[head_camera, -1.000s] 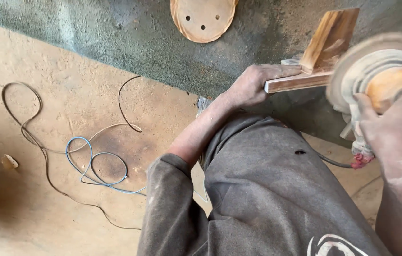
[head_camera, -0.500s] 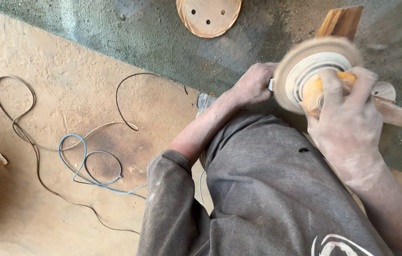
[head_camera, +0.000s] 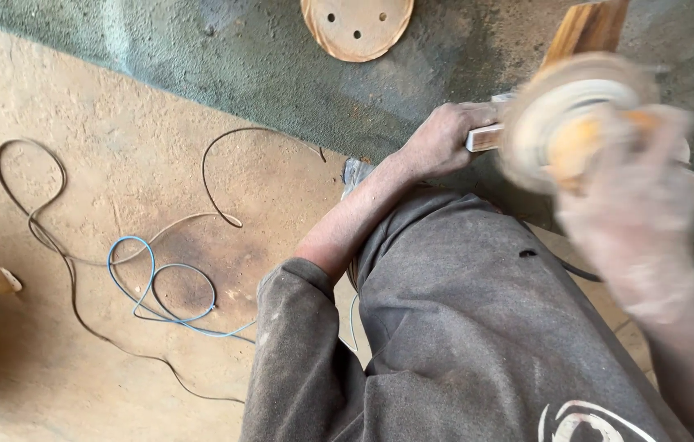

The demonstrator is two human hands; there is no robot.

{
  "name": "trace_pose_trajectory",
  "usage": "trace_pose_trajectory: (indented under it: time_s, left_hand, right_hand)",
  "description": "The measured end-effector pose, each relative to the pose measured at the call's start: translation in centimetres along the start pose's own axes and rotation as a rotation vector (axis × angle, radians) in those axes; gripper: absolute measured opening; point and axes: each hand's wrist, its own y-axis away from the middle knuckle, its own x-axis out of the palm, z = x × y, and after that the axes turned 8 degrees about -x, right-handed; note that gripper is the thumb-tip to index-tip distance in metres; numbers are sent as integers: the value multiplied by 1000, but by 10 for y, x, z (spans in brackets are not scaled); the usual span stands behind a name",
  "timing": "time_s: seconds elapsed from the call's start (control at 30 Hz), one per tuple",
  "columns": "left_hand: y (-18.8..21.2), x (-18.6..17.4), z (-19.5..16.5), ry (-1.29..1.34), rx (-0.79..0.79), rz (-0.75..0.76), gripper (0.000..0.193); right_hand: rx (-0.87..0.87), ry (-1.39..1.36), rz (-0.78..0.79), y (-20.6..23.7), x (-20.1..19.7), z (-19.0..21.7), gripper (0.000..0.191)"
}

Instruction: The person uses an orbital sander to smooth small wooden blocks on a workbench. They pick up each block, sand its surfaces, and place it back among the others. The process is repeated for multiple blocks throughout the clip.

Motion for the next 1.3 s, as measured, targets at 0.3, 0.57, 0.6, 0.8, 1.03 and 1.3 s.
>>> trace_pose_trajectory:
  time_s: [0.3, 0.57, 0.6, 0.8, 1.03, 1.3]
  left_hand:
    - [9, -9, -10, 37, 99, -49, 52]
    - [24, -38, -35, 86, 115, 38, 51]
    - [31, -43, -36, 58, 84, 0, 48]
    - [67, -58, -35, -558, -24, -107, 52]
    - [64, -43, -26, -992, 32, -62, 54]
    - [64, -25, -9, -1021, 168, -122, 47]
  right_hand:
    - [144, -124, 60, 30, 32, -25, 75]
    - [580, -280, -127, 128, 165, -131, 68]
    - [548, -337, -165, 131, 179, -142, 68]
    - [978, -1228, -131, 161, 229, -115, 36]
    - [821, -1252, -349, 126, 191, -88, 31]
    - [852, -1365, -329, 146, 233, -98, 29]
